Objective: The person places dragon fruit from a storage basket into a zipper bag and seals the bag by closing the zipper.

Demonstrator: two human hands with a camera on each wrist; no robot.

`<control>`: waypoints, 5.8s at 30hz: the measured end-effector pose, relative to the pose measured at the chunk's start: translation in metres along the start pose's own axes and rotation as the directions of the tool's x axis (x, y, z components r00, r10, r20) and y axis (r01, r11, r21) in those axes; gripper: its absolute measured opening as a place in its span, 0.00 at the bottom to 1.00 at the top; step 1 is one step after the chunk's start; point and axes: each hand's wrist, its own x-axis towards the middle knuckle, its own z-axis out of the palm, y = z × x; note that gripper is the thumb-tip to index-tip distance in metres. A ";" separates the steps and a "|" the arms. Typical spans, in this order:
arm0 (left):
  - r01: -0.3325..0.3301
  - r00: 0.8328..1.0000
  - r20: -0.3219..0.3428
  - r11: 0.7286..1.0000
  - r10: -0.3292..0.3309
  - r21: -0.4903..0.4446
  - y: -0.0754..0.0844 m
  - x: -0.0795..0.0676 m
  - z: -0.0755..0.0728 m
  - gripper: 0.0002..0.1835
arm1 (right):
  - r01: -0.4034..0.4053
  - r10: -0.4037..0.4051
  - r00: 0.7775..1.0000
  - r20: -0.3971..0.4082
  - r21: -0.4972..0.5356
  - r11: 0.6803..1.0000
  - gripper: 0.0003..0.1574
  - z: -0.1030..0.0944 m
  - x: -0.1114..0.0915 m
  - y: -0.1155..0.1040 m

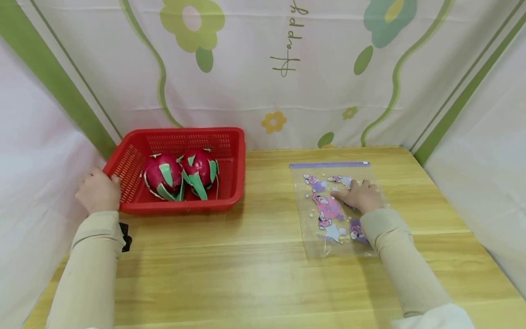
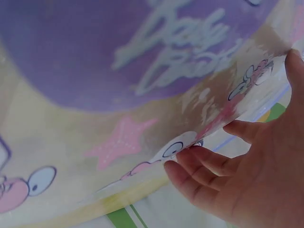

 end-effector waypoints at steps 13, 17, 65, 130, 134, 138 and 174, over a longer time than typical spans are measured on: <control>-0.018 1.000 0.008 1.000 0.018 -0.007 -0.006 0.001 0.001 0.26 | -0.028 0.028 0.998 0.048 -0.008 1.000 0.65 -0.002 0.004 -0.005; -0.026 1.000 0.004 1.000 0.026 -0.009 -0.005 0.002 0.001 0.26 | -0.023 0.023 0.998 0.058 -0.008 1.000 0.66 -0.001 0.004 -0.004; -0.048 0.999 -0.025 0.999 0.048 -0.011 -0.005 0.005 0.007 0.24 | -0.132 0.113 0.987 0.114 0.173 0.976 0.62 0.004 0.002 -0.014; -0.044 0.999 -0.018 0.999 0.043 -0.018 -0.001 0.002 0.002 0.23 | 0.110 -0.121 0.990 0.073 0.143 0.984 0.61 -0.006 0.007 0.001; -0.047 0.999 -0.019 0.999 0.046 -0.015 -0.002 0.003 0.002 0.23 | 0.111 -0.124 0.988 0.092 0.135 0.985 0.60 -0.006 0.007 0.001; -0.045 0.999 -0.020 0.999 0.044 -0.017 -0.003 0.003 0.004 0.23 | 0.144 -0.151 0.986 0.073 0.100 0.985 0.56 -0.006 0.009 0.000; -0.042 0.998 -0.045 0.999 0.042 -0.017 -0.001 0.003 0.007 0.23 | 0.414 -0.399 0.901 -0.170 0.067 0.908 0.28 0.014 0.014 -0.080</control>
